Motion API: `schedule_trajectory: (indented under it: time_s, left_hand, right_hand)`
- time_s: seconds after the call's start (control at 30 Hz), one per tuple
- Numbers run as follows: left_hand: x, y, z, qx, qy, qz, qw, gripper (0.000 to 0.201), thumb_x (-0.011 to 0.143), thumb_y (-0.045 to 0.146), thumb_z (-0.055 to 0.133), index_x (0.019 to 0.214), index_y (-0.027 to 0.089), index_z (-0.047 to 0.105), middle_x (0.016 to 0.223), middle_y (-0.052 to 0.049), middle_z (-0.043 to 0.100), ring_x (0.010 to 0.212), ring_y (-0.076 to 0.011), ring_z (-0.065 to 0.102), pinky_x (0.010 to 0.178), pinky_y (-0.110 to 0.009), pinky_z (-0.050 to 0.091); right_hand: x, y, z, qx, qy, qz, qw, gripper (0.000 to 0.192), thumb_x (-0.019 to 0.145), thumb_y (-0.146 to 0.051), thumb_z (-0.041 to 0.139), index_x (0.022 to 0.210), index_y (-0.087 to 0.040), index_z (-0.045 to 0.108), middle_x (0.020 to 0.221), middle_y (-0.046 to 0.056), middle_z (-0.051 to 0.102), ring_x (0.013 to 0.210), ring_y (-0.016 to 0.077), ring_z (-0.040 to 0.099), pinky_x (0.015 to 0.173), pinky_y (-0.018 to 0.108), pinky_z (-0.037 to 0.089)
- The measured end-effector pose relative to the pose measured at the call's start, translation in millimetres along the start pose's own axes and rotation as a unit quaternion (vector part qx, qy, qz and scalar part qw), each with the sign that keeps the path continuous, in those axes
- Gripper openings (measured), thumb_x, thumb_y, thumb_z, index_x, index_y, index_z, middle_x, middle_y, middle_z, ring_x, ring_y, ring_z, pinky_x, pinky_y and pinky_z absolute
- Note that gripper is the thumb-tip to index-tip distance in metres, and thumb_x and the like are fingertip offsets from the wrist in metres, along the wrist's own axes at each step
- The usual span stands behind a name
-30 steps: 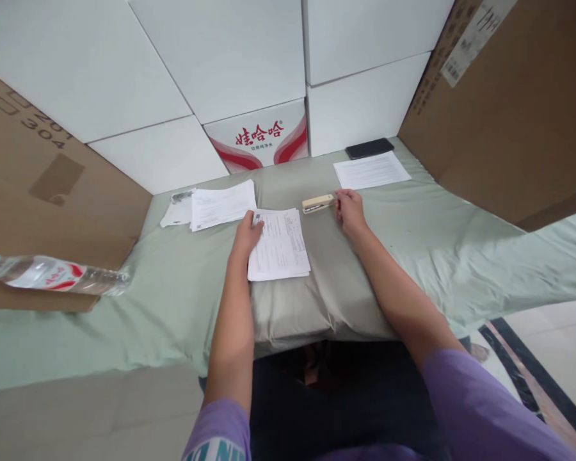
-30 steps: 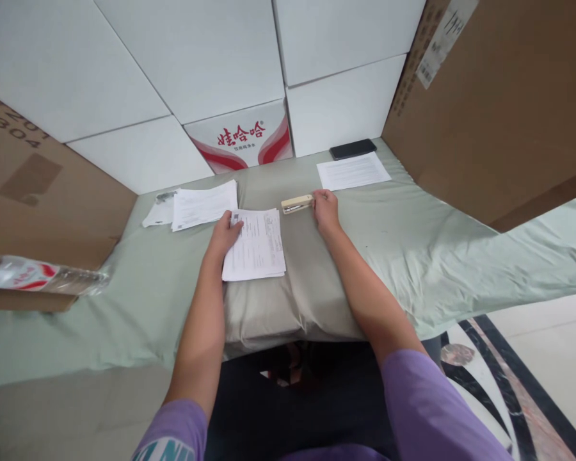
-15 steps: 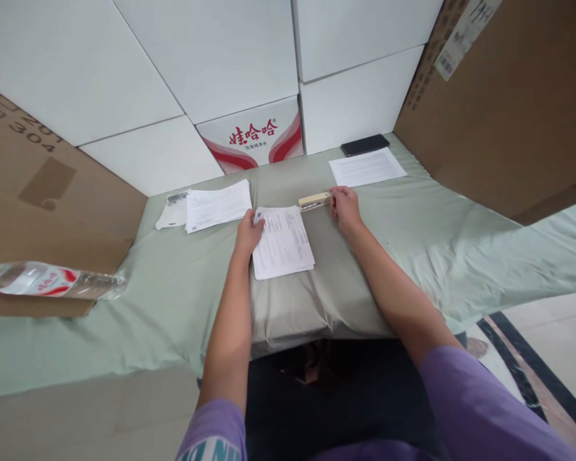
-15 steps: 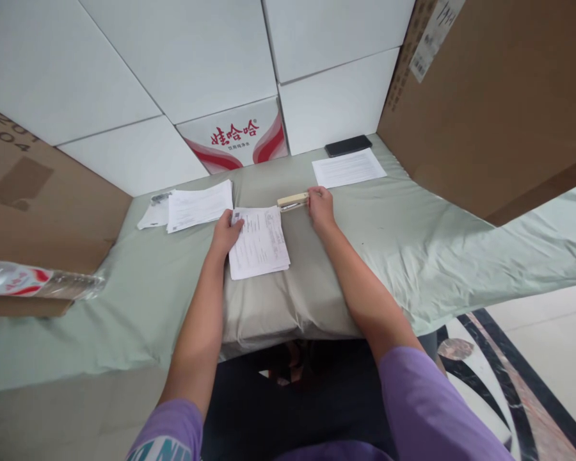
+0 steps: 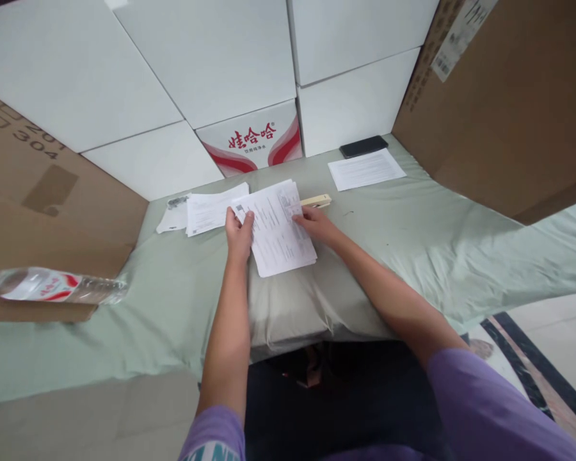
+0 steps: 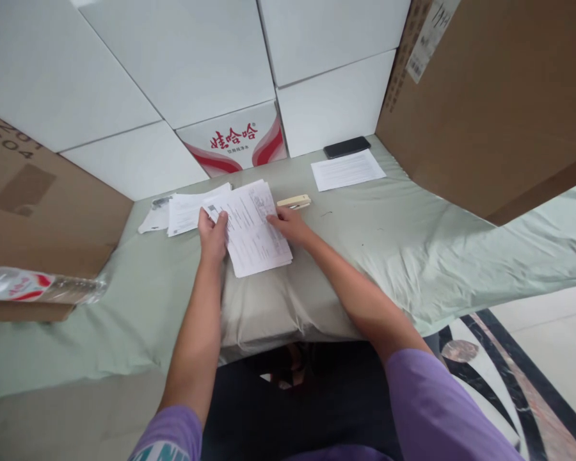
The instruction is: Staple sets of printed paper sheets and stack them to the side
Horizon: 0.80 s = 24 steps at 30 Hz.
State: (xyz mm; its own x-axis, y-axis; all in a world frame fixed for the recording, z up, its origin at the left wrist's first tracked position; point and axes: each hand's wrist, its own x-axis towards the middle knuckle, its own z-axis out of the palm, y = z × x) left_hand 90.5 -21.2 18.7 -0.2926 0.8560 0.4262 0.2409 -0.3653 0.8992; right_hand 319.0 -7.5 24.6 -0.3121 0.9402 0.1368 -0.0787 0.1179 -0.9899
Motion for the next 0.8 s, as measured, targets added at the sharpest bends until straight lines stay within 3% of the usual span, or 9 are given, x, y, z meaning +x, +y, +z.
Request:
schedule_trajectory:
  time_s: [0.1,0.17,0.37,0.6,0.8]
  left_hand:
    - [-6,13,4.3,0.005,-0.015,0.02,1.0,0.076,0.078,0.083,0.061,0.127,0.024,0.059,0.122,-0.012,0.069,0.123,-0.0262,0.065,0.103,-0.037,0.053]
    - [-9,18,6.2,0.0,-0.031,0.02,0.999,0.077,0.078,0.083,0.06,0.126,0.023,0.062,0.12,-0.012,0.071,0.123,-0.0276,0.066,0.102,-0.039,0.054]
    - [-15,16,10.4,-0.028,-0.004,0.015,0.999,0.075,0.075,0.083,0.065,0.117,0.021,0.066,0.111,-0.012,0.072,0.118,-0.0298,0.067,0.1,-0.042,0.055]
    - [-11,10,4.0,0.024,0.035,0.034,0.998,0.081,0.078,0.089,0.052,0.121,0.022,0.065,0.111,-0.01,0.07,0.116,-0.0274,0.068,0.098,-0.038,0.055]
    - [-13,14,9.0,-0.012,0.032,0.048,0.998,0.067,0.084,0.08,0.058,0.115,0.021,0.067,0.111,-0.01,0.07,0.117,-0.0259,0.067,0.101,-0.037,0.053]
  right_hand:
    - [-11,-10,10,0.002,0.051,-0.101,0.994,0.03,0.088,-0.053,0.067,0.089,-0.023,0.068,0.094,0.004,0.07,0.095,0.0223,0.064,0.081,0.033,0.053]
    - [-16,-19,12,0.019,0.066,-0.13,0.989,0.034,0.09,-0.058,0.064,0.095,-0.025,0.068,0.099,0.005,0.07,0.102,0.0237,0.064,0.087,0.037,0.054]
    - [-27,-35,11,0.008,0.042,-0.153,0.987,0.039,0.093,-0.062,0.06,0.103,-0.026,0.069,0.105,0.005,0.069,0.104,0.0239,0.062,0.094,0.039,0.052]
    - [-35,-37,16,-0.024,0.045,-0.162,0.985,0.037,0.091,-0.058,0.064,0.113,-0.028,0.066,0.108,0.005,0.067,0.105,0.0238,0.062,0.092,0.038,0.053]
    - [-33,-32,18,-0.027,0.073,-0.153,0.985,0.041,0.095,-0.064,0.054,0.103,-0.025,0.068,0.099,0.006,0.068,0.098,0.0236,0.062,0.09,0.039,0.052]
